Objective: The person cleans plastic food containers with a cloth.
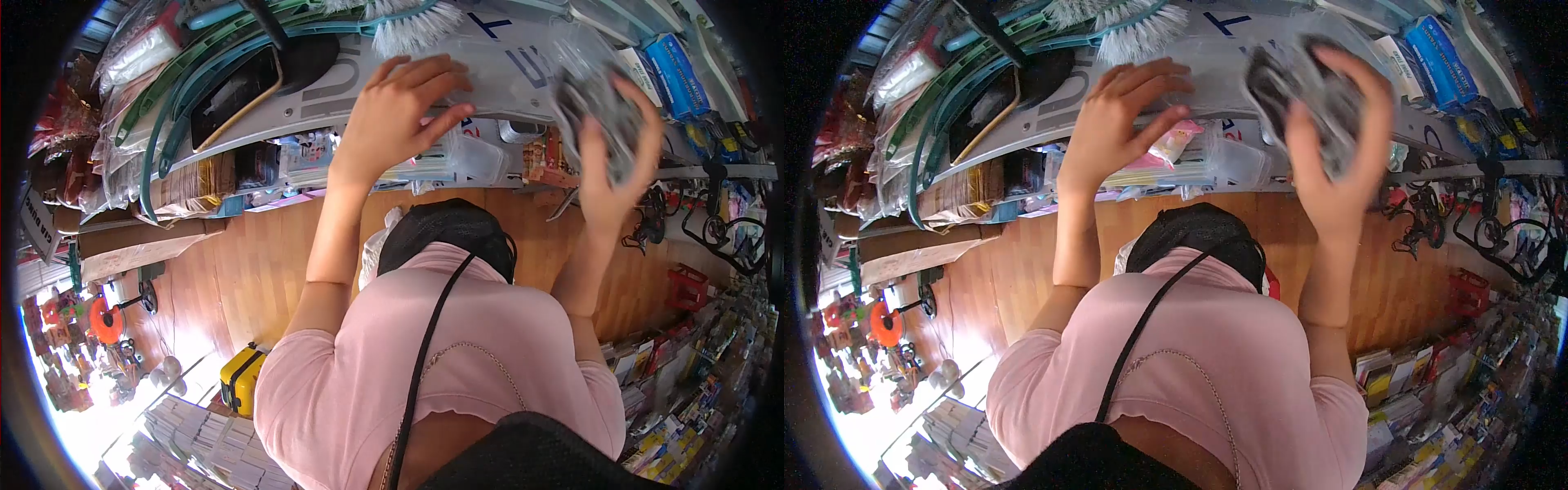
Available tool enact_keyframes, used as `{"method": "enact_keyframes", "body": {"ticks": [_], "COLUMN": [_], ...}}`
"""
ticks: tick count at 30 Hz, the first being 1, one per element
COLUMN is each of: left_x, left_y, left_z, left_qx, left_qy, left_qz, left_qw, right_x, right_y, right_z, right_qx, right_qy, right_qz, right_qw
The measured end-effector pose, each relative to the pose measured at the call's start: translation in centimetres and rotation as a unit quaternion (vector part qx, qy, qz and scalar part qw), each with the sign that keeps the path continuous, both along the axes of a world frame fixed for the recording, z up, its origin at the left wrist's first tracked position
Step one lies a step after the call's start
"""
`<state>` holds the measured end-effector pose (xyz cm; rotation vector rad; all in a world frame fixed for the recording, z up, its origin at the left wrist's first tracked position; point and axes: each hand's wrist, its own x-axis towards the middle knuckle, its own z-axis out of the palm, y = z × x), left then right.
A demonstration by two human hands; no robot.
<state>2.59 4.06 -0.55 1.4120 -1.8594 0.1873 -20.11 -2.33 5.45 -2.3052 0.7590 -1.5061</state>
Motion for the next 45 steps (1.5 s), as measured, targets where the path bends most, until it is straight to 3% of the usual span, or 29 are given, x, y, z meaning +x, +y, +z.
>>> {"method": "enact_keyframes", "body": {"ticks": [1,3,7,12,15,18,20,23,24,26,28,30,32,35,39,41,45], "left_x": [0.0,0.3,0.6,0.5,0.7,0.9,1.4,1.7,1.6,1.5,1.5,1.5,1.8,2.0,1.8,1.6,1.6], "left_y": [0.0,0.0,0.1,0.1,0.1,-0.1,0.0,0.1,0.1,-0.1,-0.3,-0.3,-0.4,-0.4,-0.3,-0.3,-0.4], "left_z": [0.0,-0.1,-0.3,-0.2,-0.2,-0.1,0.1,0.4,0.4,0.2,-0.3,-0.3,-0.2,0.0,-0.1,-0.1,-0.1], "left_qx": [0.027,0.022,0.043,0.053,0.055,0.05,0.051,0.092,0.09,0.089,0.038,0.05,0.06,0.079,0.075,0.067,0.069], "left_qy": [-0.001,0.003,0.04,0.088,0.122,0.118,0.103,0.138,0.143,0.148,0.159,0.162,0.167,0.186,0.19,0.186,0.196], "left_qz": [0.003,-0.008,-0.031,0.006,0.013,-0.004,-0.015,-0.069,-0.057,-0.046,-0.041,-0.044,-0.046,-0.088,-0.067,-0.049,-0.054], "left_qw": [1.0,1.0,0.998,0.995,0.991,0.992,0.993,0.984,0.984,0.984,0.986,0.985,0.983,0.975,0.977,0.979,0.977], "right_x": [1.1,3.4,5.8,9.1,7.3,5.0,4.6,6.6,8.0,10.2,9.6,7.4,5.1,4.7,9.4,9.9,6.3], "right_y": [-1.1,-3.1,-4.0,-3.0,-2.5,-3.6,-6.1,-7.7,-6.8,-5.0,-3.6,-3.7,-5.4,-8.7,-7.2,-5.1,-6.0], "right_z": [-0.6,-2.4,-3.6,-3.8,-2.6,-0.9,-1.7,-3.4,-3.4,-3.3,-3.1,-1.5,-0.9,-2.3,-3.4,-2.7,-0.7], "right_qx": [0.0,-0.033,0.028,0.009,0.091,0.162,0.142,-0.009,-0.008,0.047,0.019,0.134,0.199,0.098,0.053,0.094,0.162], "right_qy": [0.0,0.179,0.288,0.262,0.252,0.307,0.313,0.315,0.316,0.281,0.284,0.306,0.348,0.366,0.334,0.304,0.349], "right_qz": [-0.001,-0.077,-0.143,-0.033,0.097,0.071,0.038,-0.125,-0.128,-0.021,0.01,0.11,0.104,-0.04,-0.084,0.08,0.171], "right_qw": [1.0,0.98,0.947,0.964,0.959,0.935,0.938,0.941,0.94,0.958,0.958,0.936,0.91,0.925,0.937,0.945,0.907]}}
